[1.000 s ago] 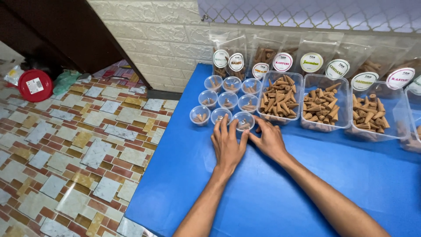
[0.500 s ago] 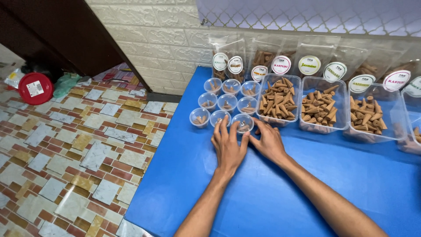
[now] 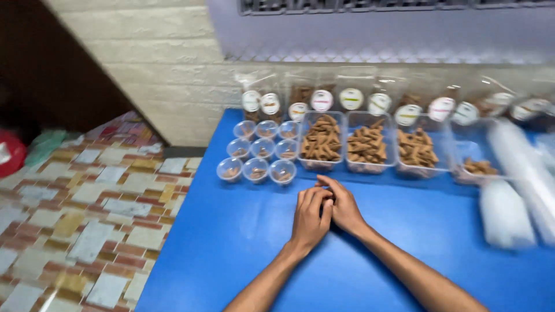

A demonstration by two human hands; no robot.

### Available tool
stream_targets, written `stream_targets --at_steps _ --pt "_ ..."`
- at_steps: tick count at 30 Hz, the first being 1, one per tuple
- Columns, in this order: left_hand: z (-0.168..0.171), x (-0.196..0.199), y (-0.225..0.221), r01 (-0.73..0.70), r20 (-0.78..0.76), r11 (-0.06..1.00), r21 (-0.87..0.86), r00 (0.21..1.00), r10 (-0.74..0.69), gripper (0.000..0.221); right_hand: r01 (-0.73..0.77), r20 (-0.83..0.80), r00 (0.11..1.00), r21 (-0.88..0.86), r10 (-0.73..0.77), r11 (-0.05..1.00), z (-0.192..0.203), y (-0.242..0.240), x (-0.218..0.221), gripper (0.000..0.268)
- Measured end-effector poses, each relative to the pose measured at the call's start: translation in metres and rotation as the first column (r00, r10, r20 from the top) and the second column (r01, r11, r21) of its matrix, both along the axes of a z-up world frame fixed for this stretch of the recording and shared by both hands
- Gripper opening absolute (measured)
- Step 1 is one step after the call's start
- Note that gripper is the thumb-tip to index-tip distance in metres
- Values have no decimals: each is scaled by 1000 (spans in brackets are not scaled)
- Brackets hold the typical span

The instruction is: The person places small brown cylindrical sticks from labeled bulk containers into small clear plastic cups on a blue table. They then place a lid on each filled cup and set it aside. The process is repeated for multiple cups.

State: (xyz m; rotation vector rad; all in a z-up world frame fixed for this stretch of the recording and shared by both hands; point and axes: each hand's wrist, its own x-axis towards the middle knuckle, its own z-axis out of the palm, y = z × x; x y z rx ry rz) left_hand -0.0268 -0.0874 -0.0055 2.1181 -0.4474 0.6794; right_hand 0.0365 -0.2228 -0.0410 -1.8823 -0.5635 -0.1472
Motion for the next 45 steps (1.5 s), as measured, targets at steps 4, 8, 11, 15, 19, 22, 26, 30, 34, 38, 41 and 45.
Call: stream_targets --at_steps 4,8,11,15,19,22,26,30,34,38,41,45 --pt "-4 -6 -43 196 -48 981 6 979 -196 15 82 4 997 -7 -81 997 5 -57 -34 68" --pt "1 -15 -99 404 -43 912 -74 912 -407 17 217 56 976 -77 -213 973 14 -124 -73 67" --pt "7 -23 -146 534 -23 844 -54 844 -536 19 342 209 930 -184 -303 922 31 -178 -110 68" --pt "4 -26 -202 682 18 731 21 731 -683 25 505 551 784 -298 -286 810 46 -246 -145 55" --pt "7 -19 -241 697 85 715 54 710 -699 31 654 716 651 -359 -253 666 30 -316 -150 44" --pt "8 -6 -262 662 121 746 68 737 -665 33 722 749 597 -344 -288 601 19 -345 -139 39" --pt "4 7 -270 644 136 761 76 749 -648 30 753 672 594 -268 -444 602 31 -340 -133 24" --pt "-2 8 -260 631 59 773 57 771 -634 30 764 568 610 -235 -552 601 40 -334 -132 18" --pt "5 5 -257 639 20 767 57 767 -641 31 774 536 605 -225 -589 591 36 -337 -132 18" --pt "6 4 -255 649 -42 757 80 761 -648 35 767 421 634 -235 -649 597 41 -333 -137 19" --pt "10 4 -254 654 -67 751 86 756 -651 35 773 388 631 -238 -672 588 48 -329 -138 19" --pt "12 3 -253 667 -90 739 98 745 -661 37 792 382 608 -230 -695 566 51 -328 -140 17"
